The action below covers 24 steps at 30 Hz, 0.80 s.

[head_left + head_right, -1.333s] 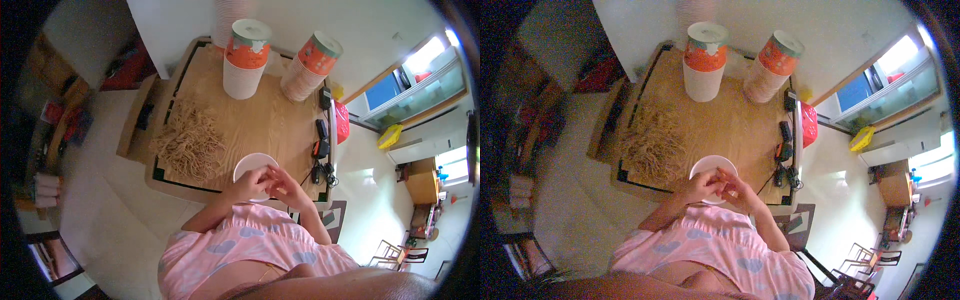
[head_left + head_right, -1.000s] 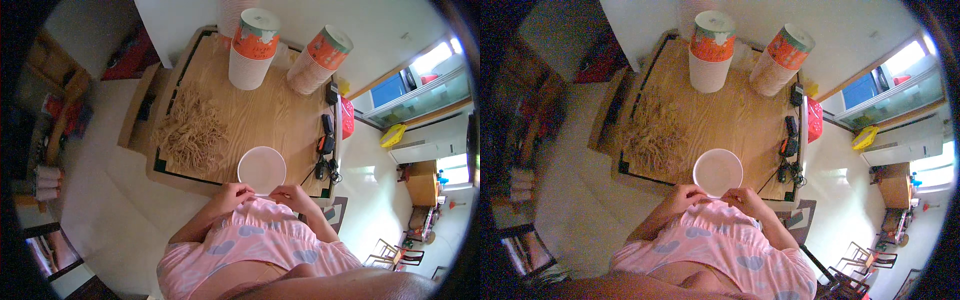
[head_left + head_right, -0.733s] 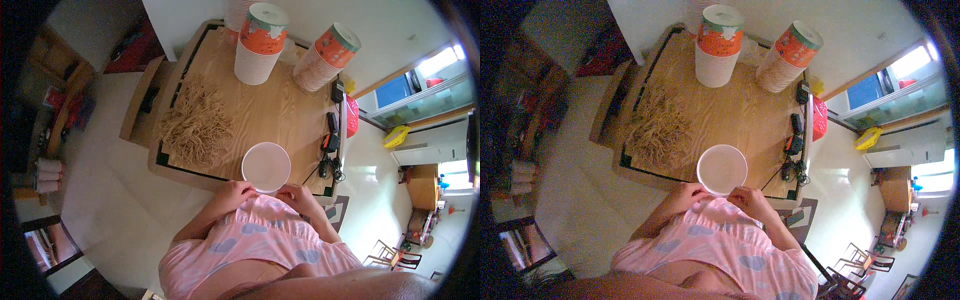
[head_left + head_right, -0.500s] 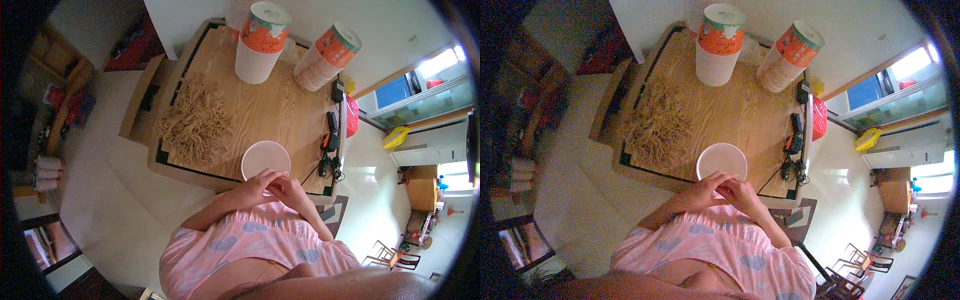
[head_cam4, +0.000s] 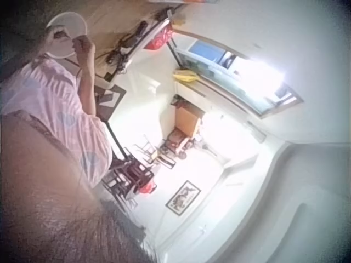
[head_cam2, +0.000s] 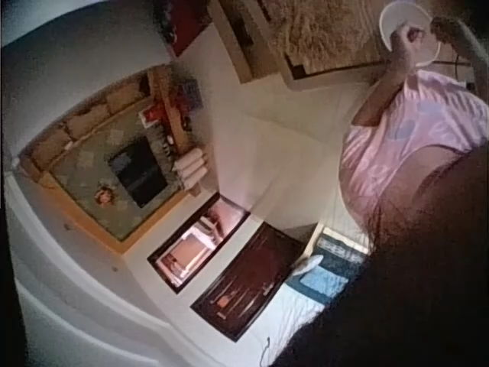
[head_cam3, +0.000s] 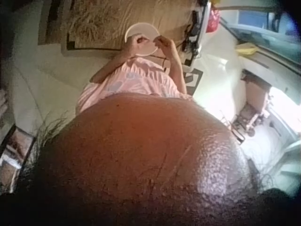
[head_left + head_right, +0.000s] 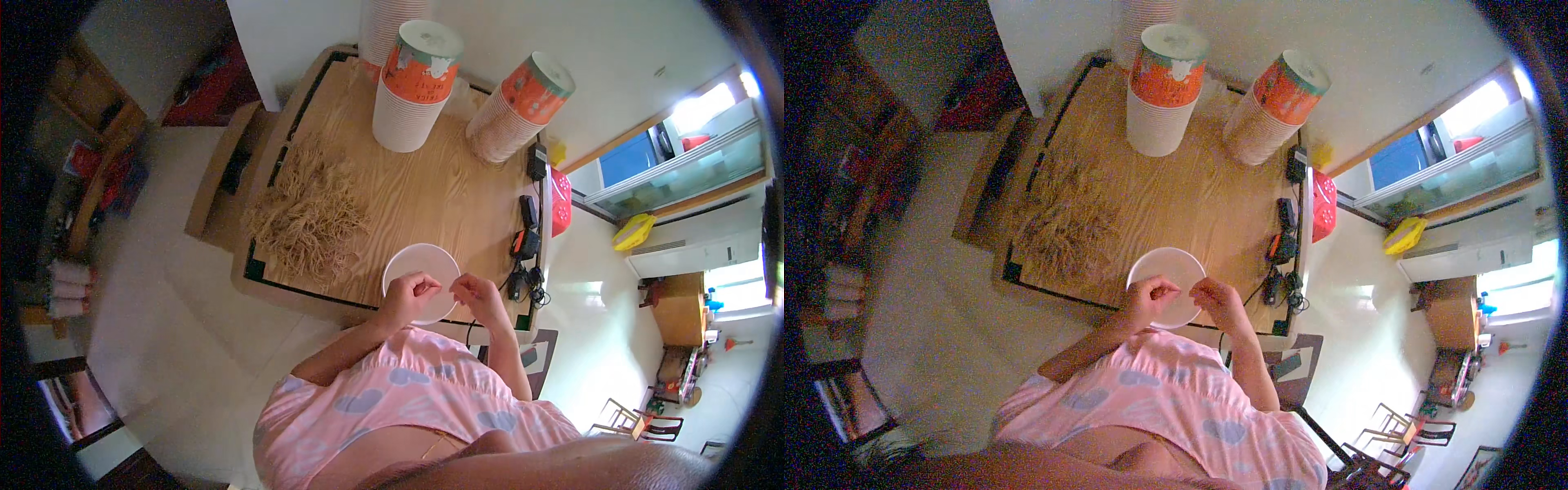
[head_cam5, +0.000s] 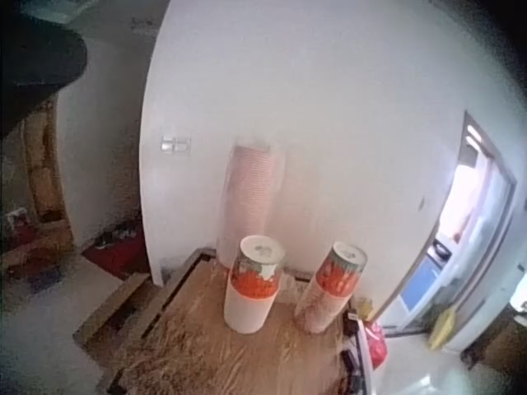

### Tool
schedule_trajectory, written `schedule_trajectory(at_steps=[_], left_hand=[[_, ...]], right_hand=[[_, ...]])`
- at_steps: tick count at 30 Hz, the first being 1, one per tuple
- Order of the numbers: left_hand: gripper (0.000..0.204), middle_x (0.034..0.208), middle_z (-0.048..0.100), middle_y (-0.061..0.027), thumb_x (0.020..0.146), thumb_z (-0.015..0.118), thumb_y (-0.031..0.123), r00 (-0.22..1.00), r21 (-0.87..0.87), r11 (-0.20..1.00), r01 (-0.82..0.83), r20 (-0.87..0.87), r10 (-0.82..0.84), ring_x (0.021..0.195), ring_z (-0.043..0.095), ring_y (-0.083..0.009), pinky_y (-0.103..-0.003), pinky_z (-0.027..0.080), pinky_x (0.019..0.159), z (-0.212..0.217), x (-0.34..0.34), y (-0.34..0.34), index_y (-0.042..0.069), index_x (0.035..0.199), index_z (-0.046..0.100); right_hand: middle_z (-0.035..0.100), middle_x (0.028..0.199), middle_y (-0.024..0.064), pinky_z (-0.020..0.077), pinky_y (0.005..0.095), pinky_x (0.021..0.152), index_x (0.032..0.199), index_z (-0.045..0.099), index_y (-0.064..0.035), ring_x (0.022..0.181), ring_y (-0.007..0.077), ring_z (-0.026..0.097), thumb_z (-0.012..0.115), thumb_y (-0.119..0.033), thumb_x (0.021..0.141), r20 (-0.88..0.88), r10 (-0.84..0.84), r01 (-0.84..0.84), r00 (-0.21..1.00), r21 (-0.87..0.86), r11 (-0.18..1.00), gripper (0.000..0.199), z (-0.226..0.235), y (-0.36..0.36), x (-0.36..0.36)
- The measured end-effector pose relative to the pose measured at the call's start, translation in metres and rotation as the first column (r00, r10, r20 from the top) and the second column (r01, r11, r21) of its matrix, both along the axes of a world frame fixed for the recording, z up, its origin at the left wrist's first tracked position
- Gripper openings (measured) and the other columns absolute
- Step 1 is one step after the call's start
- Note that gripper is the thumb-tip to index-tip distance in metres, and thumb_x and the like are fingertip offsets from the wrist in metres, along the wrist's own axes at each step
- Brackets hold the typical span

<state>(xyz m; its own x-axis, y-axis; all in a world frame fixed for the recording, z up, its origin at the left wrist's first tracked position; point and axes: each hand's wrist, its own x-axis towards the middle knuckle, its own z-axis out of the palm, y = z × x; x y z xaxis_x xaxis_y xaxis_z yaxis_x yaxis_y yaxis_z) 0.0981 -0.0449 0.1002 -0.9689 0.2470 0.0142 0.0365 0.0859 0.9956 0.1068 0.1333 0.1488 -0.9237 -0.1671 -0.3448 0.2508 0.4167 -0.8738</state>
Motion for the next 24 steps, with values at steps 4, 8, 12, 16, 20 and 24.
schedule_trajectory(at_steps=[4,8,12,16,20,24], left_hand=[[0.012,0.059,0.051,0.0006,0.079,0.062,0.015,1.0,0.085,0.996,0.006,0.013,-0.008,0.05,0.043,-0.0053,-0.022,0.036,0.045,-0.019,-0.007,-0.001,0.004,0.083,0.06],[0.025,0.054,0.039,0.0035,0.088,0.05,0.029,0.851,0.483,0.875,-0.015,0.466,-0.243,0.042,0.035,-0.0048,-0.02,0.028,0.038,-0.003,-0.013,-0.007,0.01,0.104,0.05],[0.033,0.053,0.032,0.0041,0.091,0.04,0.038,0.872,0.442,0.897,-0.011,0.443,-0.207,0.04,0.029,-0.0042,-0.019,0.022,0.036,-0.006,-0.012,-0.001,0.012,0.112,0.041],[0.032,0.057,0.036,0.0046,0.091,0.04,0.036,0.849,0.469,0.883,-0.029,0.478,-0.225,0.043,0.032,-0.0037,-0.018,0.024,0.038,0.011,-0.011,-0.005,0.013,0.111,0.045],[0.027,0.058,0.036,0.005,0.089,0.047,0.024,0.85,0.502,0.864,-0.043,0.473,-0.232,0.048,0.034,-0.003,-0.017,0.028,0.041,0.006,-0.01,-0.002,0.012,0.113,0.047],[0.021,0.056,0.042,0.0044,0.083,0.057,0.014,0.956,0.329,0.943,0.041,0.26,-0.132,0.047,0.037,-0.003,-0.019,0.032,0.043,-0.011,-0.008,0.002,0.006,0.103,0.052]], right_hand=[[0.059,0.081,0.0041,0.0447,0.0248,0.066,0.089,0.057,-0.001,0.072,0.0107,0.054,0.061,-0.008,0.078,-0.095,-0.089,0.079,0.991,-0.108,0.991,0.013,0.003,0.001,-0.001],[0.058,0.092,0.0061,0.046,0.026,0.072,0.098,0.054,-0.0027,0.078,0.0131,0.056,0.069,-0.003,0.069,-0.285,0.046,-0.044,0.957,0.013,0.999,0.033,0.012,-0.014,-0.001],[0.058,0.09,0.0068,0.0466,0.028,0.072,0.101,0.055,-0.0045,0.079,0.0172,0.057,0.072,-0.006,0.067,-0.38,0.06,-0.054,0.923,0.028,0.998,0.038,0.007,-0.02,-0.003],[0.059,0.087,0.0081,0.0471,0.0287,0.07,0.098,0.056,-0.0042,0.077,0.018,0.058,0.071,-0.006,0.067,-0.379,0.045,-0.037,0.924,0.028,0.999,0.035,0.006,-0.022,-0.005],[0.061,0.08,0.0089,0.0473,0.0296,0.068,0.088,0.059,-0.0018,0.074,0.0187,0.059,0.067,-0.006,0.071,-0.296,0.08,-0.035,0.952,0.153,0.988,0.019,-0.001,-0.015,-0.006],[0.06,0.078,0.0064,0.0442,0.0269,0.063,0.087,0.06,-0.0006,0.071,0.0135,0.056,0.06,-0.003,0.077,-0.301,0.076,-0.031,0.951,0.153,0.988,0.01,-0.003,-0.01,-0.005]])
